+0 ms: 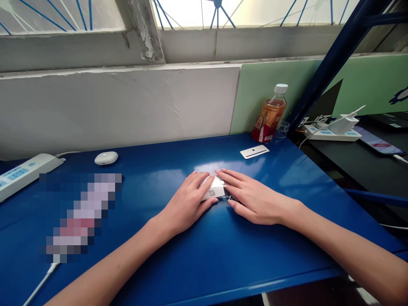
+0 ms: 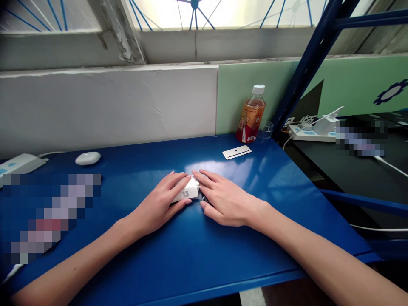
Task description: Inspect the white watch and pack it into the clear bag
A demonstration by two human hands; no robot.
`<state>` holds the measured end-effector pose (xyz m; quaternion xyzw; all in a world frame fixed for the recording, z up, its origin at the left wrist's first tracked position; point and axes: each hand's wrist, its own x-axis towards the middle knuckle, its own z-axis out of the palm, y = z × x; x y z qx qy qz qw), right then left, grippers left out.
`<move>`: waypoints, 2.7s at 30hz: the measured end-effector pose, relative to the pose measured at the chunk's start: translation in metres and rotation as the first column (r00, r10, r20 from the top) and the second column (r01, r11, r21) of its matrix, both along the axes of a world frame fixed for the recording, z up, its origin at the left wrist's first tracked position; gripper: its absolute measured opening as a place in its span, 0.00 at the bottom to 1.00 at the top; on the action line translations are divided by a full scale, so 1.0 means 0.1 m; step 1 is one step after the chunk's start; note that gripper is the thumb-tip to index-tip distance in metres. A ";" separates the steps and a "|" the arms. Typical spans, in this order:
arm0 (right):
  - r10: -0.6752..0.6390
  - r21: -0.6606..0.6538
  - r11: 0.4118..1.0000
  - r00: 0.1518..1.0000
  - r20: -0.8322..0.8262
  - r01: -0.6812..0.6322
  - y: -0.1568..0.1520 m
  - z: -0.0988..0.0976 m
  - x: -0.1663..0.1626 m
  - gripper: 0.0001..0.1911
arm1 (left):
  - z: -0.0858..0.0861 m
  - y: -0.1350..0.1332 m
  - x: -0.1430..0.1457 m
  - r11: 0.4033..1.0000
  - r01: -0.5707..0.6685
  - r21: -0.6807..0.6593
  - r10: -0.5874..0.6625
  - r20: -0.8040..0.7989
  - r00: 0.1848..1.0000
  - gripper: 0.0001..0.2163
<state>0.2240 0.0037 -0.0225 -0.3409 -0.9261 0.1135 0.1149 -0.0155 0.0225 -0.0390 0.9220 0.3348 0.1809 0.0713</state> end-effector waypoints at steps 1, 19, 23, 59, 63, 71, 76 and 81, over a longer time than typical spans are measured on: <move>-0.003 0.005 1.000 1.000 0.008 0.003 -0.01 -0.01 -0.01 0.27 | 0.00 0.00 0.00 1.000 0.004 0.000 -0.004 -0.005 1.000 0.22; -0.279 0.219 0.929 0.953 -0.118 0.299 0.13 0.04 0.14 0.15 | 0.06 -0.07 0.01 0.989 -0.133 -0.070 0.114 -0.225 0.968 0.28; -0.291 0.118 0.945 0.949 -0.122 0.305 0.12 0.03 0.12 0.15 | 0.04 -0.07 0.00 0.989 -0.124 -0.079 0.106 -0.205 0.973 0.28; -0.075 0.303 0.952 0.995 0.065 0.052 -0.09 -0.06 -0.12 0.24 | 0.04 -0.10 0.03 0.992 -0.118 -0.042 0.107 -0.203 0.973 0.31; -0.076 0.299 0.953 0.995 0.068 0.053 -0.12 -0.06 -0.15 0.27 | 0.04 -0.10 0.05 0.993 -0.112 -0.041 0.100 -0.233 0.967 0.30; -0.143 0.260 0.960 0.982 0.122 0.107 -0.24 -0.12 -0.19 0.36 | 0.02 -0.10 0.05 0.993 -0.112 -0.033 0.101 -0.238 0.966 0.28; -0.145 0.190 0.974 0.985 0.094 0.125 -0.24 -0.12 -0.19 0.39 | 0.02 -0.10 0.05 0.993 -0.113 -0.027 0.103 -0.252 0.962 0.28; -0.137 0.106 0.986 0.985 0.105 0.126 -0.22 -0.07 -0.17 0.43 | 0.01 -0.09 0.05 0.994 -0.109 -0.019 0.101 -0.241 0.965 0.28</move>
